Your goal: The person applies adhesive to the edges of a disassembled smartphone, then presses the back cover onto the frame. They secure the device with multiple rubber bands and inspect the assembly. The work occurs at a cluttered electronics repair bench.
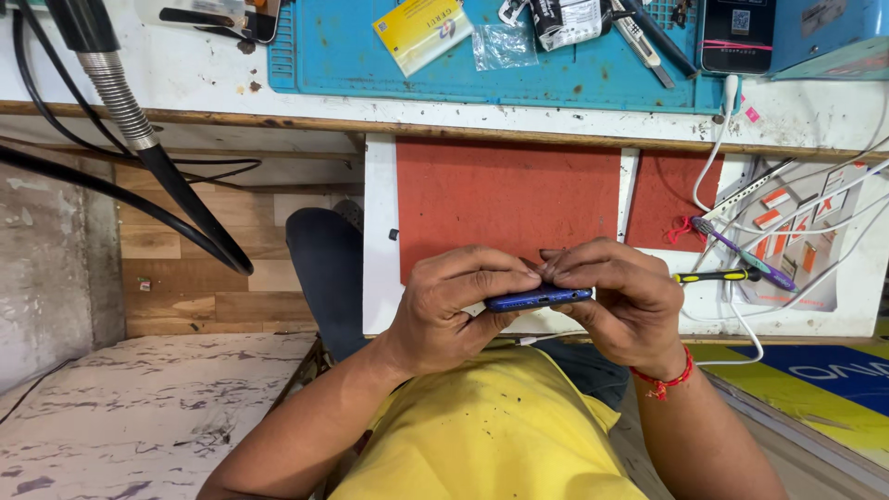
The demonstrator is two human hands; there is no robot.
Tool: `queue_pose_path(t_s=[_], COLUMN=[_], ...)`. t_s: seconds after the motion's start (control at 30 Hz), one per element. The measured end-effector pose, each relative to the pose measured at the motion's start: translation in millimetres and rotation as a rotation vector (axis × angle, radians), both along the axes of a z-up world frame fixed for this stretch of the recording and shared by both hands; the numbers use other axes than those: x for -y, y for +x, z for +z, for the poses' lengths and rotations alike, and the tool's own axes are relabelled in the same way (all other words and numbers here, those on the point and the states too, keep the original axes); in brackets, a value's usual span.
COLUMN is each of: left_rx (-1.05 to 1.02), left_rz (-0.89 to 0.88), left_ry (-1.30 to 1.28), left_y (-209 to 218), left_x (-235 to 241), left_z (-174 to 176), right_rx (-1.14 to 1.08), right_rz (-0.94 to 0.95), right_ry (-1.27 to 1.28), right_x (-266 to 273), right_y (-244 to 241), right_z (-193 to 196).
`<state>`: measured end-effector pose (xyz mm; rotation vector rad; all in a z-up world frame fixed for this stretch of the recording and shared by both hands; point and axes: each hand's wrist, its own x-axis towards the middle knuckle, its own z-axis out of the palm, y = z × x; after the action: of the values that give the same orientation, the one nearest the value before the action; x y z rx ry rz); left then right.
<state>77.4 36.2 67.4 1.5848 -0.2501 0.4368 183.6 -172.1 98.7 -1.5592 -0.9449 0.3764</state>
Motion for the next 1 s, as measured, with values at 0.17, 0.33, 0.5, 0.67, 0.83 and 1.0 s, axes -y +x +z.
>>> queue_pose_path(t_s=[0.17, 0.33, 0.5, 0.67, 0.83, 1.0], left_rx=[-0.002, 0.025, -0.047, -0.127, -0.196, -0.322], left_rz=[0.067, 0.167, 0.177, 0.175, 0.147, 0.181], left_ry=[-0.033, 0.024, -0.012, 0.034, 0.006, -0.012], left_y=[0, 8, 8, 7, 6, 4], left_x=[15, 27, 32, 35, 37, 39], left_z=[-2, -11, -6, 13, 25, 32], right_rx=[-0.012, 0.072, -0.095, -0.243, -0.379, -0.324], right_rz=[0.011, 0.033, 0.062, 0.065, -0.055, -0.13], right_ry=[0.028, -0.005, 0.134, 0.195, 0.209, 0.171], right_x=[4, 10, 10, 16, 15, 8], right_y=[2, 10, 16, 11, 4, 4], right_z=[-1, -5, -12, -12, -14, -8])
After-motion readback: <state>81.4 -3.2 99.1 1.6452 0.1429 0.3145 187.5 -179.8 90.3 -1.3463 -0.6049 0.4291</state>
